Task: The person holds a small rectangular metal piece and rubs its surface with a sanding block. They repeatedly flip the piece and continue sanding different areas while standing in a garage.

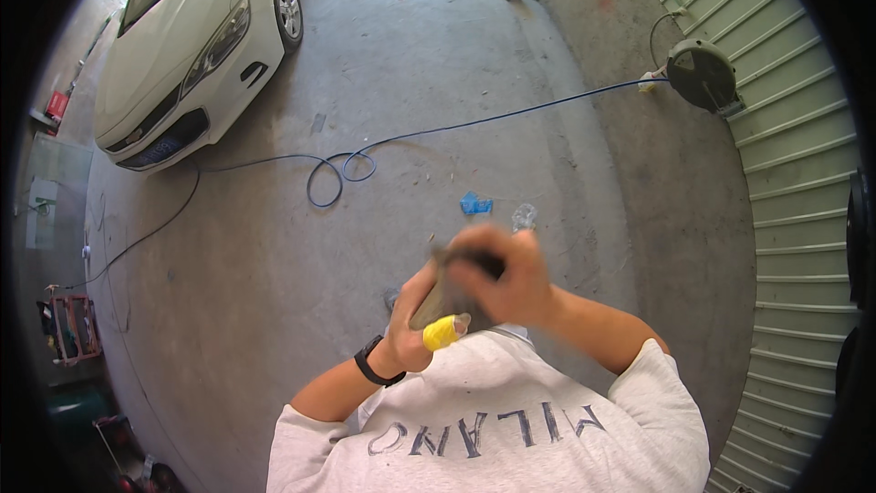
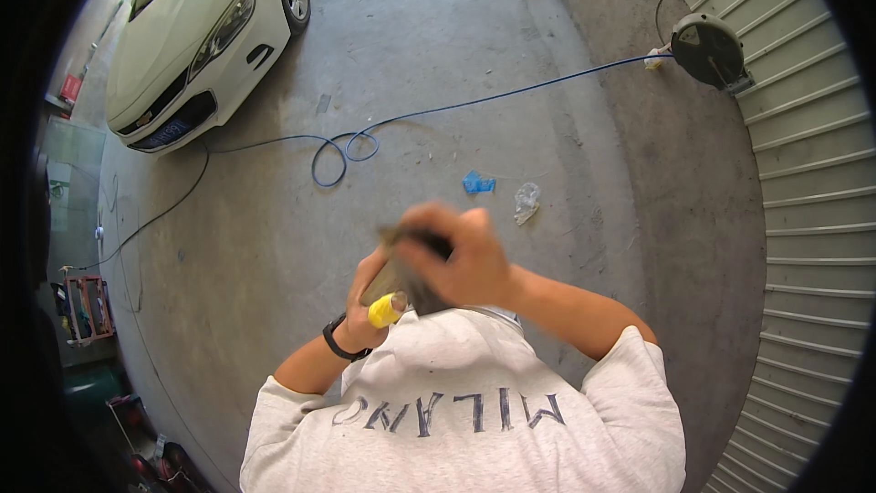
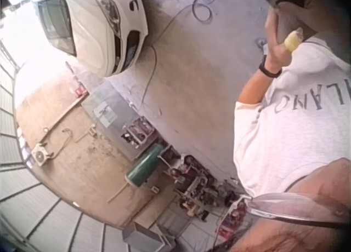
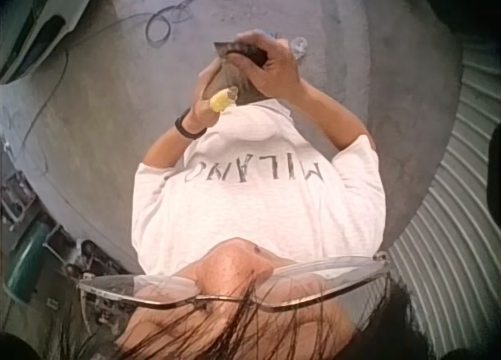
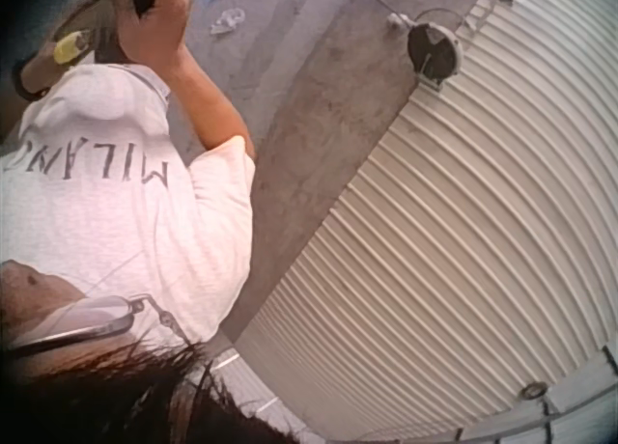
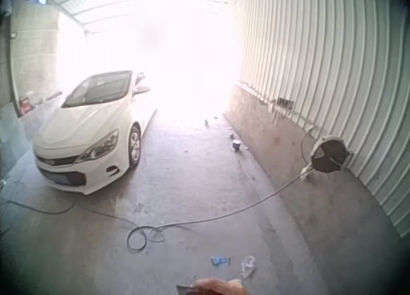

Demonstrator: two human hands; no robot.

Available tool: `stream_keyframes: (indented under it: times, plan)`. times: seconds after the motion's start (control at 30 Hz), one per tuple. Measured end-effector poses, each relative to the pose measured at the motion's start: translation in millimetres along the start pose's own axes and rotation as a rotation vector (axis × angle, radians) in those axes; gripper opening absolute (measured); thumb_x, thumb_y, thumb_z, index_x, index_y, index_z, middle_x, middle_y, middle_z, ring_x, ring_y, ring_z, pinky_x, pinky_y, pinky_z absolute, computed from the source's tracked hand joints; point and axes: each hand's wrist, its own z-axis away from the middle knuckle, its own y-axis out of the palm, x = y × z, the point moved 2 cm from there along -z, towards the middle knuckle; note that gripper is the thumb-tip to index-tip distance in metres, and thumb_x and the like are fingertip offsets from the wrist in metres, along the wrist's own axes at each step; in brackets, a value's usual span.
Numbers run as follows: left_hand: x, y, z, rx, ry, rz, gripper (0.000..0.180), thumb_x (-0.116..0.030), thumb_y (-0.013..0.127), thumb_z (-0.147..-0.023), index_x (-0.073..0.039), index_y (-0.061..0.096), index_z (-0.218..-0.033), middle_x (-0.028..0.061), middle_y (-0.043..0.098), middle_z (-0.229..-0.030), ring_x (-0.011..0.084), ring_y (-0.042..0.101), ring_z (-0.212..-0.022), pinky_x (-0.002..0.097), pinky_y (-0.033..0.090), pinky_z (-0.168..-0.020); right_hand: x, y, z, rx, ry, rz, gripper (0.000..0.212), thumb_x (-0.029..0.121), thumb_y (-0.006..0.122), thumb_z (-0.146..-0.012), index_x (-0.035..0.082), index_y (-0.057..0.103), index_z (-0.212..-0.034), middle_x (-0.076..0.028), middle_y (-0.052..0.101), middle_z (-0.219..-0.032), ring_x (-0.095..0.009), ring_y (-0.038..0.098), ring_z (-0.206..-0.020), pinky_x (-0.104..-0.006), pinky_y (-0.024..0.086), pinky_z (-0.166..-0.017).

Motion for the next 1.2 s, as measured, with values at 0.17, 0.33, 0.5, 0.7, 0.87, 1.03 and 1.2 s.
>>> stream_keyframes:
  times: [0.17,0.33,0.5,0.7,0.87,1.03,1.2]
  plan:
    - [0,-3,-9,-0.007,-0.014,-0.093,0.088,-0.03,0.07,-0.087,0.001,0.028,-0.158,0.0192,0.045,-0.151,0.0298,0.05,-0.134,0.0393,0.038,-0.113,6,10,9,0.238,-0.306,0.068,0.022,0.006,0.077,-0.084,0.006,0.067,-0.104,-0.013,0.072,-0.079,-0.017,0.07,-0.07,-0.0284,0.053,-0.066]
    - [-7,-11,-9,-0.138,0.182,0.119,0.082,-0.041,0.057,-0.096,-0.004,0.022,-0.16,0.0181,0.027,-0.164,0.0276,0.029,-0.151,0.0413,0.028,-0.121,-21,-1,13,-0.05,0.192,-0.235,0.018,0.015,0.076,-0.091,0.006,0.064,-0.102,-0.003,0.069,-0.083,-0.007,0.061,-0.073,-0.0227,0.047,-0.066]
    - [-9,-9,0,-0.211,0.148,0.042,0.078,-0.039,0.049,-0.101,-0.001,0.016,-0.161,0.0154,0.024,-0.165,0.0254,0.021,-0.154,0.0383,0.025,-0.122,-35,-13,10,-0.141,0.357,-0.471,0.02,0.022,0.073,-0.095,0.006,0.062,-0.102,0.005,0.061,-0.083,-0.002,0.052,-0.076,-0.0215,0.044,-0.066]
    - [-19,-28,0,0.063,-0.134,0.208,0.071,-0.03,0.053,-0.101,0.005,0.025,-0.157,0.0128,0.035,-0.157,0.0213,0.038,-0.143,0.0357,0.03,-0.118,-16,-21,7,-0.003,0.276,-0.229,0.02,0.015,0.076,-0.091,0.004,0.063,-0.101,0.001,0.067,-0.083,-0.004,0.057,-0.074,-0.0227,0.048,-0.066]
    - [-6,-29,3,-0.118,-0.187,0.092,0.059,-0.02,0.055,-0.101,0.005,0.038,-0.151,0.0098,0.045,-0.147,0.0164,0.047,-0.13,0.0315,0.035,-0.111,-4,-25,0,0.051,-0.02,0.109,0.019,0.012,0.076,-0.09,0.003,0.063,-0.1,-0.01,0.073,-0.08,-0.01,0.067,-0.068,-0.0258,0.052,-0.063]
    - [3,-5,3,-0.181,0.078,-0.366,0.047,-0.019,0.05,-0.103,0.008,0.047,-0.142,0.0122,0.069,-0.112,0.0184,0.066,-0.094,0.0308,0.052,-0.085,-8,-23,3,-0.086,0.009,0.057,0.02,0.011,0.076,-0.088,0.003,0.063,-0.102,-0.01,0.07,-0.073,-0.015,0.067,-0.058,-0.0272,0.051,-0.056]
    - [5,10,-3,-0.198,0.343,-0.691,0.048,-0.019,0.069,-0.092,0.008,0.054,-0.129,0.015,0.071,-0.092,0.0245,0.07,-0.075,0.0328,0.054,-0.07,-7,-10,15,-0.045,-0.045,-0.01,0.018,0.007,0.075,-0.089,0.004,0.064,-0.103,-0.01,0.071,-0.075,-0.017,0.07,-0.062,-0.0281,0.054,-0.057]
